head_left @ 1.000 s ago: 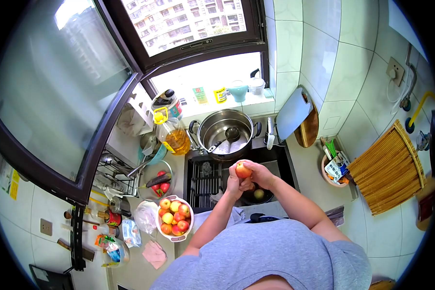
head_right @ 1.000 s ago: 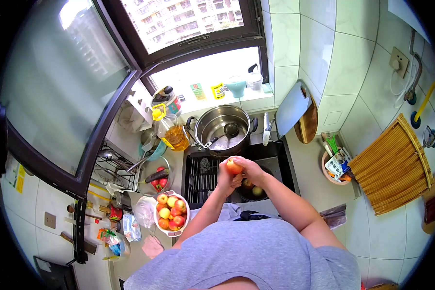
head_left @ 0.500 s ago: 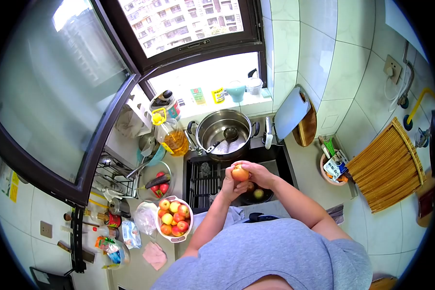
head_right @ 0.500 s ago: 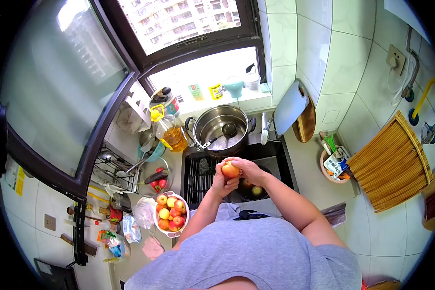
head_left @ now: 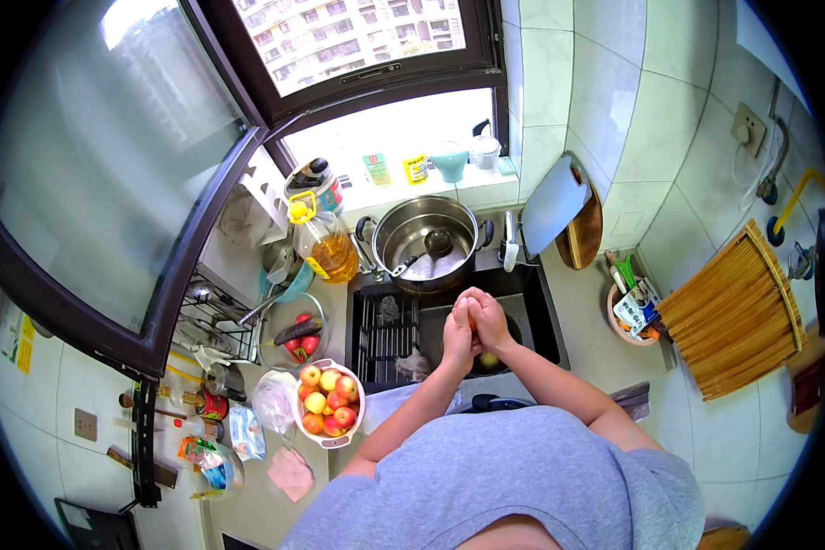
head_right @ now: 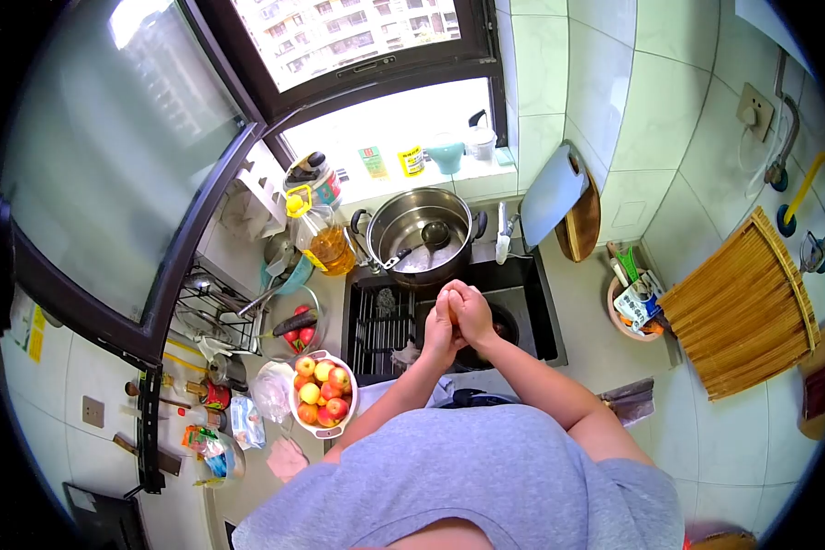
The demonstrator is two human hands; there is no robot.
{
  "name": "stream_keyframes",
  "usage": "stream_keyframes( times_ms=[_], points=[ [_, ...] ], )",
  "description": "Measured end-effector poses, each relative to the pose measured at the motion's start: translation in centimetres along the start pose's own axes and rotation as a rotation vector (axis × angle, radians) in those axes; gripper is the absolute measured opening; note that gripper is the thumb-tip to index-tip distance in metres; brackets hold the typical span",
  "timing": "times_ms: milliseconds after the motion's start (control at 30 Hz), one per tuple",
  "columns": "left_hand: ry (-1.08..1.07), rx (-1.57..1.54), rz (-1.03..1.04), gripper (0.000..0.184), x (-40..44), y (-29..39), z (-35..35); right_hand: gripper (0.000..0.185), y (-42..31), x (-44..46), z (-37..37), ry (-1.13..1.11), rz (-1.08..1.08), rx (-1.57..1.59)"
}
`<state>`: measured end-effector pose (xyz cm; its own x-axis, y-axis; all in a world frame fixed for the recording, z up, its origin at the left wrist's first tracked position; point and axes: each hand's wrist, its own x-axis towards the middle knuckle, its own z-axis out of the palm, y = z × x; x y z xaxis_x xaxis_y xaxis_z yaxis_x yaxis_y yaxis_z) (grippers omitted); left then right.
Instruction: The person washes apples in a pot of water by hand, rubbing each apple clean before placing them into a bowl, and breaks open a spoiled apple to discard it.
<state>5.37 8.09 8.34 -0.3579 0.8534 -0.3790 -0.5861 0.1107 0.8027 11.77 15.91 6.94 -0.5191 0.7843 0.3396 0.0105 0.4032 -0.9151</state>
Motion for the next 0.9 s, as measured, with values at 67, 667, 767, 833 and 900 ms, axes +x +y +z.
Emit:
stream_keyframes(
  times_ms=[67,667,767,833,900],
  points=[
    [0.150,0.052,0.352,0.043,1.6,-2.1,-0.1,0.025,-1.3,0.2,0.2,-0.014,0.095,0.207],
    [0.151,-0.217,-0.078,0.047,0.1,-0.6,-1.0,0.019,-0.7,-1.2,1.5,-0.137,0.074,0.179],
    [0.154,-0.058,0.061,0.054,-0.5,-0.9,-0.7,0.027,0.2,0.1,1.6,-0.063,0.538,0.646],
    [0.272,0.310,0.351,0.057,1.4,-2.8,-1.7,0.031,-1.3,1.1,0.1,-0.122,0.807,0.772],
    [0.446,0.877,1.007,0.064,2.5,-4.2,-2.0,0.030,-1.7,2.2,-1.7,-0.248,1.028,0.755]
  ],
)
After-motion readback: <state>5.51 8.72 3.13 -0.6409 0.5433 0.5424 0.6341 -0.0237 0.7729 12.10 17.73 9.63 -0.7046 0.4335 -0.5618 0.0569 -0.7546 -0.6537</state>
